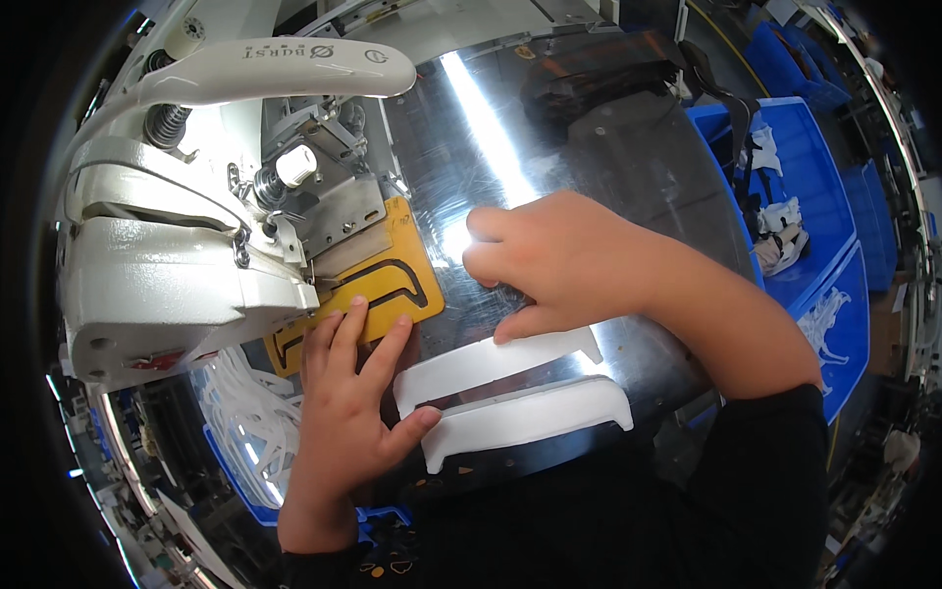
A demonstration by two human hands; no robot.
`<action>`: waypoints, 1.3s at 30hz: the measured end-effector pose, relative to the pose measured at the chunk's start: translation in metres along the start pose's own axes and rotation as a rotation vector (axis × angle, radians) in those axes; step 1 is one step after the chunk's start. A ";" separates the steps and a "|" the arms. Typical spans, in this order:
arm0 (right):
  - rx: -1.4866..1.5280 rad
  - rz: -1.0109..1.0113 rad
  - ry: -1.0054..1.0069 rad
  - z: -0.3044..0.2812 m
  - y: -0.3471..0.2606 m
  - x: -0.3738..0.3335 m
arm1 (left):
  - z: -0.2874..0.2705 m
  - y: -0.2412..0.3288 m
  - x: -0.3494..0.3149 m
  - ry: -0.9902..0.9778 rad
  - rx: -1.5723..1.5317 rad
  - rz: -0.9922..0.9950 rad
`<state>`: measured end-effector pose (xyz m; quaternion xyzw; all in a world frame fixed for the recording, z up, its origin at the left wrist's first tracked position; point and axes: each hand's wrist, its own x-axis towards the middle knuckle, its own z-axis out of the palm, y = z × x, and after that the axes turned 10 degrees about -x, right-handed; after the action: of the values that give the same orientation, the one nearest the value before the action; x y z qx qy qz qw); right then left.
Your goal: Using an industrial sewing machine or heat-press jig to assemble white garment panels with black straps.
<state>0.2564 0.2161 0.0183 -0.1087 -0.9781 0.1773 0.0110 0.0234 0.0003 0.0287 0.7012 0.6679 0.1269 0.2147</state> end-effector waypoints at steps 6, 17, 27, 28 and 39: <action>-0.081 -0.033 0.015 0.001 0.000 -0.002 | 0.005 0.004 0.003 0.021 0.054 0.004; -0.034 0.020 0.032 0.004 0.004 -0.002 | 0.012 -0.009 -0.004 0.106 0.048 0.041; 0.065 0.171 0.108 -0.009 -0.013 0.022 | 0.014 -0.014 -0.011 0.155 -0.002 0.118; 0.027 0.165 0.116 -0.009 -0.014 0.027 | 0.013 -0.014 -0.011 0.160 -0.005 0.120; -0.537 -0.183 0.327 -0.008 0.008 0.020 | 0.013 -0.013 -0.011 0.192 -0.040 0.135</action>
<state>0.2392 0.2310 0.0228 -0.0465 -0.9809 -0.1087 0.1546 0.0174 -0.0125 0.0130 0.7247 0.6340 0.2210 0.1547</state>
